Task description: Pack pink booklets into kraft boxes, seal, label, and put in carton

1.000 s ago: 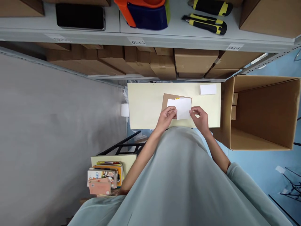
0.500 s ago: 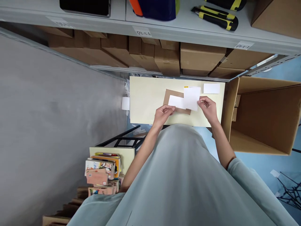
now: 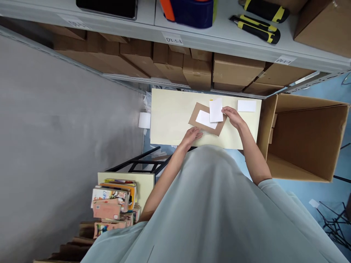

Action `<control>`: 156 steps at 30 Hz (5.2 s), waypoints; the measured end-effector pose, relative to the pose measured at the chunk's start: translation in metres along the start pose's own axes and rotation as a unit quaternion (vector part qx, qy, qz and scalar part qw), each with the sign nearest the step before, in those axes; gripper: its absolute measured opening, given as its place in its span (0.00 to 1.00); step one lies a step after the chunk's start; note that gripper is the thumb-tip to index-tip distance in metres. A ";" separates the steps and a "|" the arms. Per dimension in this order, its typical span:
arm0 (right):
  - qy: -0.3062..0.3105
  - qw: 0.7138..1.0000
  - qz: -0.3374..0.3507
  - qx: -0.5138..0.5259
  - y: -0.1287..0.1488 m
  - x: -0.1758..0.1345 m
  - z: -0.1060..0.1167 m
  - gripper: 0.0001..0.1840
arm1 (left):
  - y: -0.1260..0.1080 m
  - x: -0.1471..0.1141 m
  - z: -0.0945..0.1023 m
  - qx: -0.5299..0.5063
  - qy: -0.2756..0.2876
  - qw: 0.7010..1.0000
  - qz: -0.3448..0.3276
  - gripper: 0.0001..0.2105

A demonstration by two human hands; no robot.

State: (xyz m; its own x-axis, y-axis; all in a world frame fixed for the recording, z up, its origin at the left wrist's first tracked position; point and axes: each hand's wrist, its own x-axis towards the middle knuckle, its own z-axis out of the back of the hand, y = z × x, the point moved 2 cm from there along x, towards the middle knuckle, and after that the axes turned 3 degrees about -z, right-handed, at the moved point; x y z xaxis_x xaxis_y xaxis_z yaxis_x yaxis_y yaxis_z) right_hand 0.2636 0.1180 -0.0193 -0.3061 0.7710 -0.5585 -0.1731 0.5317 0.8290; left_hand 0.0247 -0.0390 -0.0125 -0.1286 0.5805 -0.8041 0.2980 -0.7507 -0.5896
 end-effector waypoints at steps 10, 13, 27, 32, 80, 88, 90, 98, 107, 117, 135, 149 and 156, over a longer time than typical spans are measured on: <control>-0.011 0.998 -0.049 0.033 -0.030 -0.085 -0.017 0.23 | -0.025 0.022 0.003 0.054 -0.024 0.994 -0.092 0.21; -0.043 0.999 -0.021 0.007 -0.026 -0.103 -0.025 0.23 | -0.029 0.015 -0.002 0.097 -0.026 0.984 -0.149 0.16; -0.062 0.996 0.030 -0.049 -0.009 -0.072 -0.048 0.17 | -0.022 0.010 -0.012 0.107 0.067 0.974 -0.187 0.19; -0.135 0.971 0.026 -0.196 -0.023 -0.040 -0.051 0.14 | -0.023 0.027 -0.011 0.212 0.018 0.956 -0.204 0.13; -0.022 0.909 -0.008 -0.416 -0.028 -0.006 -0.041 0.20 | -0.025 0.039 -0.021 0.490 -0.004 0.862 -0.132 0.14; -0.033 0.882 0.010 -0.471 -0.029 -0.003 -0.048 0.23 | -0.032 0.045 -0.026 0.548 -0.004 0.830 -0.102 0.21; -0.060 0.886 -0.019 -0.458 -0.026 0.002 -0.049 0.18 | -0.039 0.053 -0.028 0.549 -0.017 0.832 -0.082 0.20; -0.161 0.875 -0.110 -0.442 -0.010 0.018 -0.060 0.25 | -0.057 0.069 -0.026 0.469 -0.034 0.882 -0.046 0.22; -0.042 0.898 -0.052 -0.436 -0.018 -0.003 -0.045 0.15 | -0.046 0.054 -0.021 0.484 -0.019 0.872 -0.074 0.14; -0.098 0.889 -0.080 -0.439 -0.018 -0.009 -0.054 0.15 | -0.040 0.048 -0.026 0.539 -0.011 0.838 -0.090 0.20; -0.126 0.878 -0.006 -0.461 -0.039 -0.056 -0.061 0.21 | -0.013 0.041 0.000 0.521 0.043 0.846 -0.100 0.20; -0.330 0.892 -0.074 -0.300 -0.057 -0.108 -0.086 0.46 | -0.023 0.046 0.032 0.398 0.008 0.895 -0.200 0.24; -0.205 0.950 -0.226 0.063 -0.102 -0.138 -0.131 0.41 | -0.070 0.103 0.033 0.373 0.070 0.883 -0.278 0.34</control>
State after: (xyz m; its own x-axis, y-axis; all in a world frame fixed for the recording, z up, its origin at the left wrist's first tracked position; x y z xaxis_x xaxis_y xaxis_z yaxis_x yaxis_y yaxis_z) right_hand 0.2008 -0.0881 -0.0230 0.1681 0.5123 -0.8422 -0.0789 0.8586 0.5066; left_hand -0.0409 0.0630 -0.0564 0.0756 0.9185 -0.3882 -0.4857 -0.3061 -0.8188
